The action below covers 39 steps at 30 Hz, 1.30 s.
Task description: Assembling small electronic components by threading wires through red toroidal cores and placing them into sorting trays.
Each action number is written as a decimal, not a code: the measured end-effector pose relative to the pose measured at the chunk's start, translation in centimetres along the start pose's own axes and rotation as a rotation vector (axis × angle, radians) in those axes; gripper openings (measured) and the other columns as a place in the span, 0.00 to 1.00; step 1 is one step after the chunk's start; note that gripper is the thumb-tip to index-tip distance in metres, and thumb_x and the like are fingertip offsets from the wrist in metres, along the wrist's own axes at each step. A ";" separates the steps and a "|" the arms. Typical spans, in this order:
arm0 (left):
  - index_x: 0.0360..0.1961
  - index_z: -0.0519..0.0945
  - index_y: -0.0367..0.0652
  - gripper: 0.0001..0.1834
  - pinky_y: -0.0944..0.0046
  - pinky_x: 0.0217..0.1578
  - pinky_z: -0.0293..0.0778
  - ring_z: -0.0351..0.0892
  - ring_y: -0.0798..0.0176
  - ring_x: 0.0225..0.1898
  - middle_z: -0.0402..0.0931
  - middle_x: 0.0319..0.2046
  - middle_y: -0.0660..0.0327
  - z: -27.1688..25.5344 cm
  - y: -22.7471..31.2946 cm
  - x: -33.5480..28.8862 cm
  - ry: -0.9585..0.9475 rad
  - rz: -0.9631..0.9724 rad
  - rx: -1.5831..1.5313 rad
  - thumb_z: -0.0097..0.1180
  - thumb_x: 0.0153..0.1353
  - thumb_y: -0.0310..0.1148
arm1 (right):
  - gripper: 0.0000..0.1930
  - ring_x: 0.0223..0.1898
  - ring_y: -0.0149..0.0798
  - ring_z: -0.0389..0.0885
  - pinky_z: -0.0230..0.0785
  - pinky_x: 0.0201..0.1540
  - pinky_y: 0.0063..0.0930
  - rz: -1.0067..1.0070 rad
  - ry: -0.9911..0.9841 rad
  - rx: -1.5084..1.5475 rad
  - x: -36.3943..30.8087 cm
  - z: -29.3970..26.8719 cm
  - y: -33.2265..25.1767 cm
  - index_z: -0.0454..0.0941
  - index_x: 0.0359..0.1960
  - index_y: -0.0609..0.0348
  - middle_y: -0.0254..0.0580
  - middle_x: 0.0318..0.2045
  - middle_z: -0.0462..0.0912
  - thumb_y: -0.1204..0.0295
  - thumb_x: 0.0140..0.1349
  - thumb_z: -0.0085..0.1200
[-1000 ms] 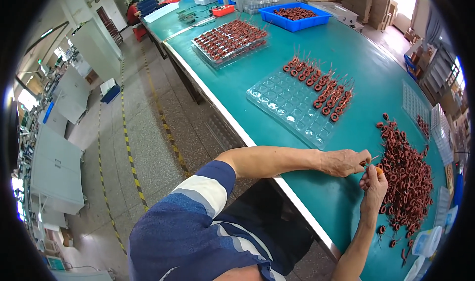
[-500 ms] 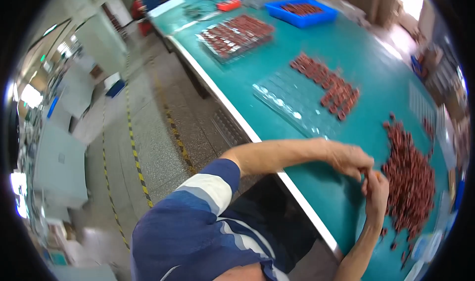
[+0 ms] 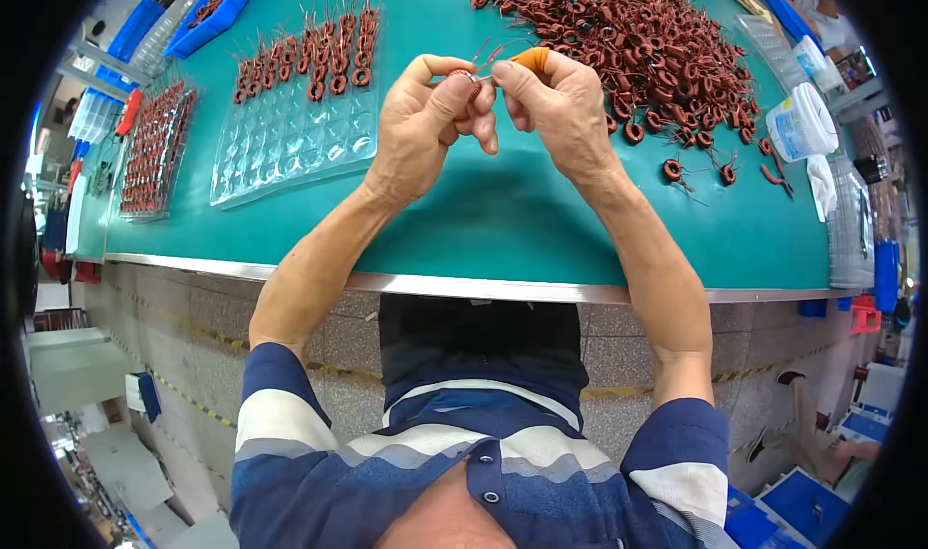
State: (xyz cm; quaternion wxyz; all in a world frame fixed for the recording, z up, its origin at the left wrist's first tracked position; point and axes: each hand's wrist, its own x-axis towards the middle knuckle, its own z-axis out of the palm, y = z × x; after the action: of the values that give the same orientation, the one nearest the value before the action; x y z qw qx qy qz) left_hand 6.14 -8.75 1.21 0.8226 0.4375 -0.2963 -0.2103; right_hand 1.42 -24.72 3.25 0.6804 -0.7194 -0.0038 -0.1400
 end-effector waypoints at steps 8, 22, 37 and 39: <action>0.46 0.65 0.36 0.10 0.64 0.30 0.76 0.75 0.65 0.28 0.72 0.31 0.57 -1.1 0.1 -0.4 -0.005 -0.005 0.303 0.43 0.70 0.31 | 0.10 0.19 0.22 0.70 0.62 0.21 0.18 -0.067 0.009 -0.104 0.1 1.0 1.1 0.77 0.30 0.64 0.31 0.19 0.76 0.68 0.62 0.57; 0.47 0.65 0.35 0.11 0.70 0.24 0.68 0.68 0.72 0.23 0.70 0.26 0.62 -1.2 0.1 -0.1 0.006 -0.038 0.458 0.42 0.70 0.32 | 0.15 0.21 0.22 0.73 0.66 0.23 0.18 -0.114 0.095 -0.322 -0.6 1.6 0.1 0.80 0.32 0.64 0.33 0.20 0.79 0.62 0.59 0.61; 0.51 0.66 0.32 0.17 0.68 0.26 0.74 0.72 0.70 0.26 0.71 0.30 0.60 -1.4 1.2 0.0 -0.037 -0.202 0.205 0.50 0.67 0.32 | 0.23 0.28 0.24 0.78 0.69 0.27 0.17 -0.220 0.159 -0.200 0.2 0.3 0.2 0.76 0.49 0.61 0.33 0.28 0.79 0.62 0.56 0.65; 0.52 0.65 0.32 0.17 0.68 0.27 0.74 0.72 0.70 0.26 0.71 0.30 0.60 -1.3 1.3 -0.1 -0.066 -0.196 0.206 0.51 0.67 0.31 | 0.18 0.26 0.23 0.77 0.69 0.27 0.16 -0.270 0.060 -0.266 0.0 0.5 0.2 0.78 0.46 0.59 0.32 0.27 0.80 0.65 0.56 0.65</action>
State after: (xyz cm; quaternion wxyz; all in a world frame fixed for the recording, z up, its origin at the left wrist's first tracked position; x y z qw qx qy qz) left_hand 7.10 -7.23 1.69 0.7386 0.5395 -0.2989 -0.2723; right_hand 1.57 -24.20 3.03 0.5540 -0.7915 -0.0613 -0.2505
